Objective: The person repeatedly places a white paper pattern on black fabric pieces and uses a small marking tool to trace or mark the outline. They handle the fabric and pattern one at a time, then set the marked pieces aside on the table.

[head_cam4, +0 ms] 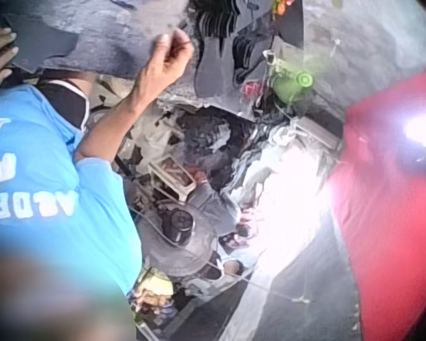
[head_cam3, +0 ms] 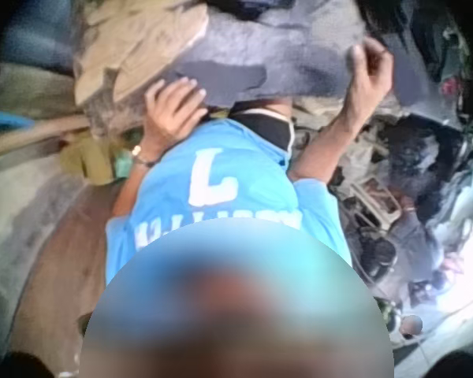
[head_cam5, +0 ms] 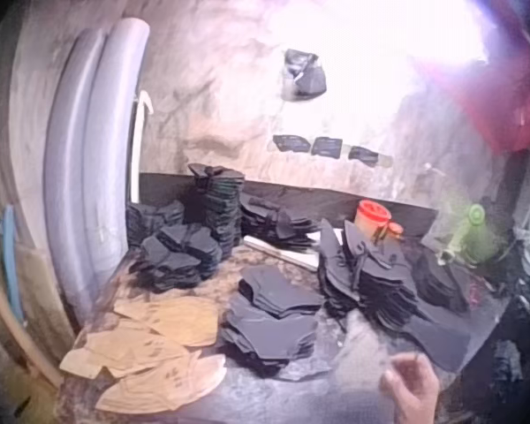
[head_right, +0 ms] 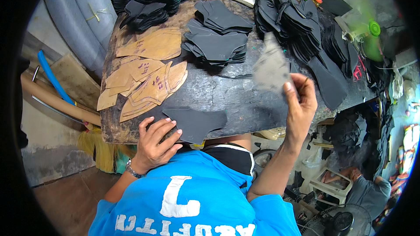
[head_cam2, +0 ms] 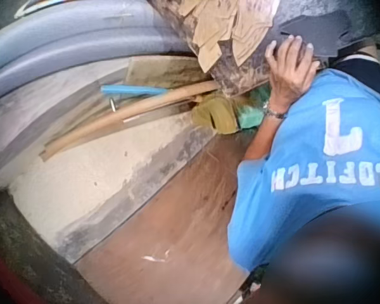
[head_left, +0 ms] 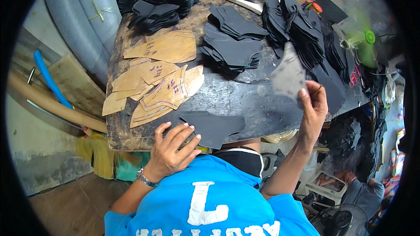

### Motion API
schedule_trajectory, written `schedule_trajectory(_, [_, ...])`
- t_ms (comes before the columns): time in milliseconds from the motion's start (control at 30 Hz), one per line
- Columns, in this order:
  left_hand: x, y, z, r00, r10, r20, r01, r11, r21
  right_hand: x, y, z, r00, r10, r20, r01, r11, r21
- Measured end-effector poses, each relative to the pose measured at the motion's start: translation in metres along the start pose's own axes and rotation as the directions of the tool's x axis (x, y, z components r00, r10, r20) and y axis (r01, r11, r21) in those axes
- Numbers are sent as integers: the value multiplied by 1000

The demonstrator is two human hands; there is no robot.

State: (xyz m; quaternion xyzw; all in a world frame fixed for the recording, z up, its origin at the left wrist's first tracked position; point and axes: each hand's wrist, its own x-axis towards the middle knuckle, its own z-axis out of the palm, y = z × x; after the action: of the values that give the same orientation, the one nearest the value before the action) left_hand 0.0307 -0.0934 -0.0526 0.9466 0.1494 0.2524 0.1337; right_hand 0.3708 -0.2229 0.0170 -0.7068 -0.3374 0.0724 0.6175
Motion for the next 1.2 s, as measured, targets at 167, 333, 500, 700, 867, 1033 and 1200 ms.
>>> schedule_trajectory(167, [2,0,4,1000,-3,-19,3,1000,27,-39,-26,39,907,154,392,-230,961,155])
schedule_trajectory(333, [2,-1,7,998,-11,-69,14,999,40,-53,-14,81,689,202,696,-148,979,-138])
schedule_trajectory(500, [0,-1,13,991,-36,-131,41,998,41,-54,-7,89,679,135,722,47,973,-226])
schedule_trajectory(700, [5,2,12,982,-88,-168,92,996,13,-55,-9,90,676,148,722,91,955,-282])
schedule_trajectory(867, [10,2,7,999,-2,-35,3,999,46,-52,-10,92,672,122,731,100,962,-253])
schedule_trajectory(1033, [11,2,8,1000,-13,-27,14,1000,22,-52,-11,92,672,171,721,54,959,-278])
schedule_trajectory(1200, [10,2,9,1000,-16,-14,16,1000,23,-52,-10,93,679,187,710,2,967,-256])
